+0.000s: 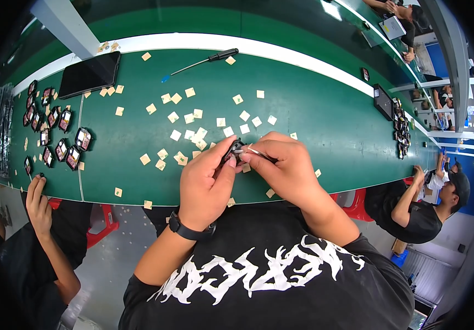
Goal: Assembling components of a small electronic device using tweezers and adhesive stickers on a factory production line.
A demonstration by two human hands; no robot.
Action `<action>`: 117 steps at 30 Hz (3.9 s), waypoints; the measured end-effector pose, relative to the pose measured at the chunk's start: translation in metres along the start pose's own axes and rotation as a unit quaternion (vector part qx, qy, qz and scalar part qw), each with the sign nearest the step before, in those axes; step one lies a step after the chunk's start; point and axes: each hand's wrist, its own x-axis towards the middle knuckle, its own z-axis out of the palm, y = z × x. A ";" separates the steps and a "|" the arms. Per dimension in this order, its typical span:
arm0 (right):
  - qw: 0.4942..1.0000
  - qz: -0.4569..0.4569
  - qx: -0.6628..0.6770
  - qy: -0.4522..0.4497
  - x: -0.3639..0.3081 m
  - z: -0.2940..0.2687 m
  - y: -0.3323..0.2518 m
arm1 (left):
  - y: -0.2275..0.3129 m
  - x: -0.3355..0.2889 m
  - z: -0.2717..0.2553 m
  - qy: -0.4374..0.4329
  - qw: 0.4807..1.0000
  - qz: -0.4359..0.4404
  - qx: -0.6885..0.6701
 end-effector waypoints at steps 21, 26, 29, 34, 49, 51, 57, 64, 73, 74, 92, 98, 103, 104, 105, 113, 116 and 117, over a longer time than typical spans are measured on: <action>0.955 0.177 0.238 -0.010 0.013 0.003 0.016 | 0.003 -0.002 -0.008 -0.034 0.998 0.013 0.059; 0.957 0.191 0.213 -0.051 0.024 -0.004 0.015 | 0.000 -0.002 -0.010 -0.051 0.997 0.021 0.055; 0.949 0.232 0.191 -0.093 0.029 -0.008 0.007 | 0.001 -0.002 -0.009 -0.050 0.998 0.013 0.037; 0.941 0.211 0.234 -0.119 0.026 -0.005 0.013 | 0.002 -0.003 -0.011 -0.060 0.998 -0.004 0.034; 0.975 -0.171 0.006 0.144 -0.005 0.031 0.027 | 0.007 -0.002 0.002 0.045 0.982 -0.064 -0.171; 0.971 -0.189 -0.016 0.145 -0.004 0.032 0.029 | 0.007 -0.003 0.003 0.047 0.985 -0.056 -0.157; 0.946 -0.264 -0.079 0.173 -0.002 0.037 0.032 | 0.006 -0.002 0.004 0.055 0.982 -0.059 -0.170; 0.981 -0.131 0.054 0.135 0.001 0.043 0.019 | 0.004 -0.002 0.000 0.055 0.984 -0.038 -0.163; 0.988 -0.093 0.077 0.099 0.005 0.043 0.013 | 0.001 -0.003 -0.007 0.054 0.977 -0.052 -0.200; 0.987 -0.081 0.099 0.093 0.004 0.045 0.014 | 0.001 -0.003 -0.008 0.051 0.976 -0.051 -0.206; 0.990 0.022 0.109 0.083 -0.007 -0.002 0.011 | 0.013 0.010 -0.008 0.093 0.971 -0.113 -0.189; 0.986 0.054 0.081 0.138 -0.017 -0.029 0.037 | 0.013 0.006 -0.003 0.100 0.977 -0.113 -0.150; 0.978 0.092 0.034 0.181 -0.030 -0.065 0.057 | 0.012 0.005 -0.002 0.102 0.980 -0.110 -0.128; 0.977 0.099 0.013 0.191 -0.033 -0.074 0.061 | 0.011 0.006 0.000 0.101 0.980 -0.112 -0.133; 0.974 0.106 -0.007 0.201 -0.037 -0.082 0.065 | 0.011 0.007 0.001 0.099 0.979 -0.113 -0.137; 0.929 0.040 -0.224 0.293 -0.056 -0.137 0.109 | 0.014 0.009 0.008 0.155 0.974 -0.085 -0.144; 0.891 0.062 -0.309 0.327 -0.067 -0.161 0.128 | 0.016 0.005 0.003 0.135 0.977 -0.075 -0.147; 0.889 0.061 -0.309 0.332 -0.070 -0.168 0.134 | 0.019 0.004 0.003 0.136 0.977 -0.075 -0.144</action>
